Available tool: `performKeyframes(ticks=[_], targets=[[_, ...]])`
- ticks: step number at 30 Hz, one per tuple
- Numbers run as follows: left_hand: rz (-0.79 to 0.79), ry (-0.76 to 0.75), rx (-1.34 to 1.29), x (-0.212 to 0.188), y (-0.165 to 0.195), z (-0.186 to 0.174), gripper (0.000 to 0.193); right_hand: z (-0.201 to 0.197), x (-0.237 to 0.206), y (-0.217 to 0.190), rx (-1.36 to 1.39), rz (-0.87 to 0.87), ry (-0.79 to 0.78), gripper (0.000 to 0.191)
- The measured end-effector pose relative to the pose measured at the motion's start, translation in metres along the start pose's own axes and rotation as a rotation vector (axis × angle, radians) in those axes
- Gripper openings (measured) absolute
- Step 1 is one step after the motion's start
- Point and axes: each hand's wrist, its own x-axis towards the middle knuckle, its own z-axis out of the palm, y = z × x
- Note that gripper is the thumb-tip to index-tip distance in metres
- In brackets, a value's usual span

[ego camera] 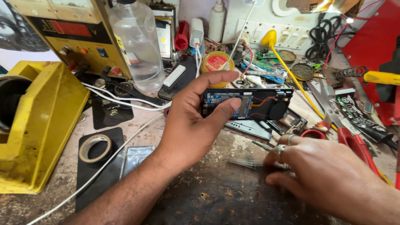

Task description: The person disassembles a feature phone at a cluttered repair bench, using tweezers and a black spudger to pry and reposition the internal board and components inside the housing. They press the housing closed, insert the battery, and press the keypad to power the phone on, with the boot screen appearing on the display.

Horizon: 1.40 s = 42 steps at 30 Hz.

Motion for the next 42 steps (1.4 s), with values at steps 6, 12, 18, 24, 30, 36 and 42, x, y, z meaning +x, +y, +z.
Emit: performKeyframes(ticks=[6,12,18,24,30,36,42], targets=[[-0.091,-0.011,0.117,-0.001,0.002,0.000,0.026,0.010,-0.011,0.016,0.239,0.056,0.007,0.027],[-0.102,-0.072,0.099,-0.005,0.005,0.007,0.026,0.037,-0.011,0.066,1.484,-0.458,0.814,0.042],[-0.128,-0.119,0.024,-0.015,0.012,0.017,0.024,0.053,-0.008,0.069,1.432,-0.547,0.946,0.029],[-0.060,-0.164,-0.002,-0.016,0.019,0.018,0.023,0.037,-0.021,0.028,1.054,-0.187,1.024,0.038],[-0.081,-0.184,-0.024,-0.015,0.023,0.016,0.032,0.031,-0.030,0.014,1.093,-0.253,1.031,0.037],[-0.025,-0.209,-0.009,-0.015,0.025,0.016,0.049,0.032,-0.029,0.019,0.967,-0.304,1.006,0.036],[-0.117,-0.215,-0.093,-0.013,0.027,0.016,0.062,0.032,-0.032,0.015,0.979,-0.299,1.007,0.037]])
